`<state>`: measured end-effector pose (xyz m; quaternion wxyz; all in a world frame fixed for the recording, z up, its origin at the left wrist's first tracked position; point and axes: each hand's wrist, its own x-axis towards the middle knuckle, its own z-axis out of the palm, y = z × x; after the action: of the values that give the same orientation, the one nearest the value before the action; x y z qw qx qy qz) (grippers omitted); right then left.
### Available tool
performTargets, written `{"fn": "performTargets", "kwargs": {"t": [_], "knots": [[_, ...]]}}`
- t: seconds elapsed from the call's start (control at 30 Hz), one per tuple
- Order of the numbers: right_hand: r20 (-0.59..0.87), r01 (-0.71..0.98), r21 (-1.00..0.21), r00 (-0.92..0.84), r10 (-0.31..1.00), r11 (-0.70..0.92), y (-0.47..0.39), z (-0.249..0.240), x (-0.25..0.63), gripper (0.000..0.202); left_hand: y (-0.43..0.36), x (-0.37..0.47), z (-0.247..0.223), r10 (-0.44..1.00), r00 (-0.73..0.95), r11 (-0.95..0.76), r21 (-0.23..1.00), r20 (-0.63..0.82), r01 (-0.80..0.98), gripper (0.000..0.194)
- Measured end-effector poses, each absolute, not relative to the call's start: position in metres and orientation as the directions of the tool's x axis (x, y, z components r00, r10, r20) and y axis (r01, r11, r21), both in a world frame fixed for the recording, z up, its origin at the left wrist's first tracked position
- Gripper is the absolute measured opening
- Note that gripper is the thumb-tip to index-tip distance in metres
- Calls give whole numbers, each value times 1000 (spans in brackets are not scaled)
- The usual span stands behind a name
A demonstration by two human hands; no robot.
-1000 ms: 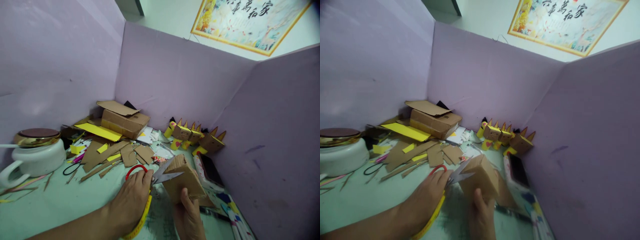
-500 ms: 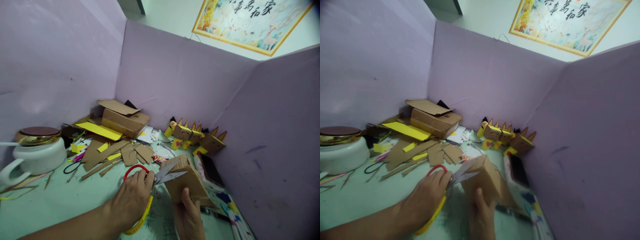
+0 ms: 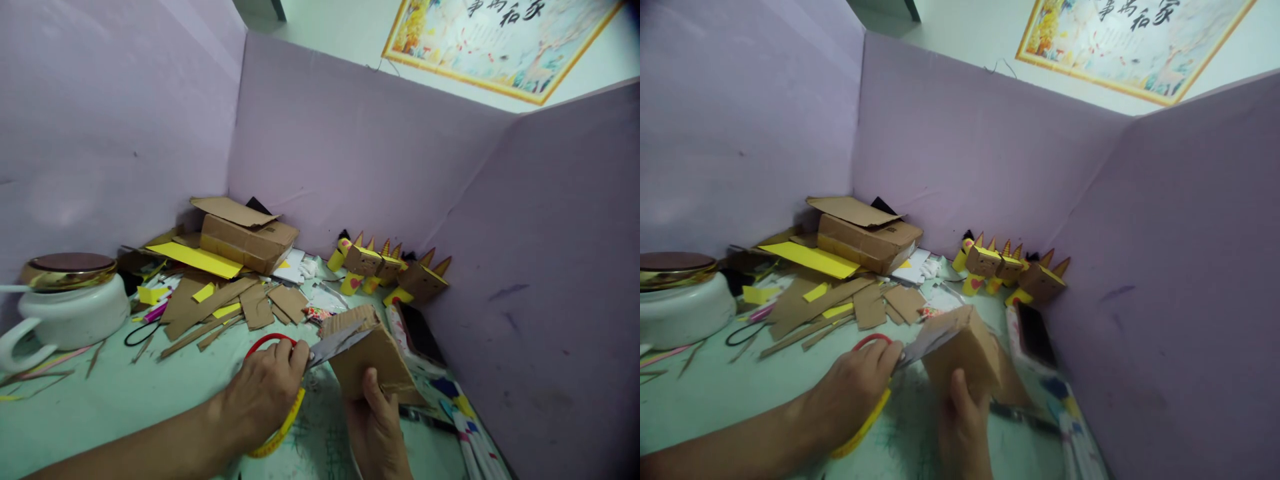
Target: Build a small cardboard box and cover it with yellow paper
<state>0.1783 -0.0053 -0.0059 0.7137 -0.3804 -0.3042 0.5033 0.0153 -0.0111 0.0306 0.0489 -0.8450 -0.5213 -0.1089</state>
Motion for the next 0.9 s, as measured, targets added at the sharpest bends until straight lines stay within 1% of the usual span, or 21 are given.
{"fn": "performTargets", "kwargs": {"t": [0.1,0.23,0.33,0.43,0.47,0.53,0.6,0.67,0.73,0.8,0.9], "knots": [[57,-519,-829,294,954,210,-4,-7,179,78,-11,13,30,864,445,-464,27,237,886,32],[75,-476,-848,329,941,234,-3,-9,180,76,-10,10,26,839,476,-498,19,264,867,30],[81,-450,-862,334,939,234,-3,-9,180,72,-10,10,27,842,483,-504,30,242,863,29],[56,-467,-861,306,950,201,-4,-8,178,71,-11,10,31,846,491,-512,59,210,857,29],[47,-468,-863,301,952,191,-4,-7,177,70,-11,9,31,840,503,-528,91,202,845,28],[50,-454,-868,323,945,201,-2,-5,177,68,-10,7,31,821,531,-567,195,208,801,24],[76,-415,-877,376,924,241,1,-3,179,66,-7,4,29,809,529,-587,313,255,747,22],[116,-373,-881,425,898,290,3,0,181,69,-5,0,28,825,466,-564,411,320,717,18],[150,-369,-868,442,884,332,4,4,181,76,-4,-3,30,848,397,-529,498,353,687,17],[149,-410,-847,428,891,339,3,8,180,80,-7,-4,35,859,381,-512,552,343,658,20],[131,-471,-822,391,911,320,-1,13,177,80,-13,-3,40,875,394,-481,583,280,655,26]]}}
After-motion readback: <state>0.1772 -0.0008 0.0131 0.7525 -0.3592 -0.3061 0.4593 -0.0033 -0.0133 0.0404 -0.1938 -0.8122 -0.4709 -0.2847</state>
